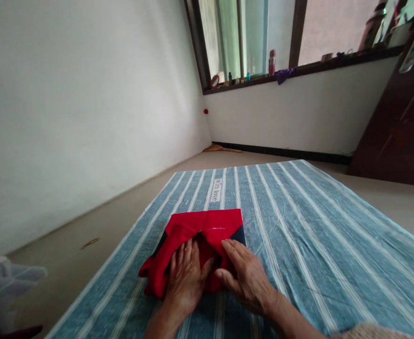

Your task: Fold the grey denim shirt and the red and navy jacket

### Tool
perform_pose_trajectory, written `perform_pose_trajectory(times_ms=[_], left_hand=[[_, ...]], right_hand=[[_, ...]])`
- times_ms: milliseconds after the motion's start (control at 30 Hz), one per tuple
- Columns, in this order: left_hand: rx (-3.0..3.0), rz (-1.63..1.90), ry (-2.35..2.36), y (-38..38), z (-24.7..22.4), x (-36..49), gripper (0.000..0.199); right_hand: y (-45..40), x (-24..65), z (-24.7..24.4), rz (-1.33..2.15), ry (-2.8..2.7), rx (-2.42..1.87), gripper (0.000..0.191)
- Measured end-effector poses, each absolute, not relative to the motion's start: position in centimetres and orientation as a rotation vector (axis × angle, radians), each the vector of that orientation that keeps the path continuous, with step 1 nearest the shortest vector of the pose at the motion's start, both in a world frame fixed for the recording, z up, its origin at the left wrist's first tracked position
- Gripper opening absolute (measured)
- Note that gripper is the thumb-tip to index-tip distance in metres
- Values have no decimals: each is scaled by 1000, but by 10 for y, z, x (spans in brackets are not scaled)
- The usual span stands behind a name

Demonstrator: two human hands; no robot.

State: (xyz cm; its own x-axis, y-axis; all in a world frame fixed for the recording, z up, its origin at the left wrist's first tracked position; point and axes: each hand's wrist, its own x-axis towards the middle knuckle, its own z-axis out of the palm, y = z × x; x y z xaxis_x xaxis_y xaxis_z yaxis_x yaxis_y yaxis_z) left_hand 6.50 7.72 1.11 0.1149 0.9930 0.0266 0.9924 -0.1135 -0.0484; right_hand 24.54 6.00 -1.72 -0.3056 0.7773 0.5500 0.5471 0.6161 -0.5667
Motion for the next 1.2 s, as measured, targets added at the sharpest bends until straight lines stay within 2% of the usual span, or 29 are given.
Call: perform_pose_trajectory(times_ms=[333, 1200], left_hand=[[-2202, 49, -2035, 77, 8, 66, 70], [-2242, 108, -2078, 74, 12, 69, 68]], right_hand=[[63, 246, -11, 398, -1960, -1031, 48], [64, 248, -21, 343, -2045, -1062, 47]])
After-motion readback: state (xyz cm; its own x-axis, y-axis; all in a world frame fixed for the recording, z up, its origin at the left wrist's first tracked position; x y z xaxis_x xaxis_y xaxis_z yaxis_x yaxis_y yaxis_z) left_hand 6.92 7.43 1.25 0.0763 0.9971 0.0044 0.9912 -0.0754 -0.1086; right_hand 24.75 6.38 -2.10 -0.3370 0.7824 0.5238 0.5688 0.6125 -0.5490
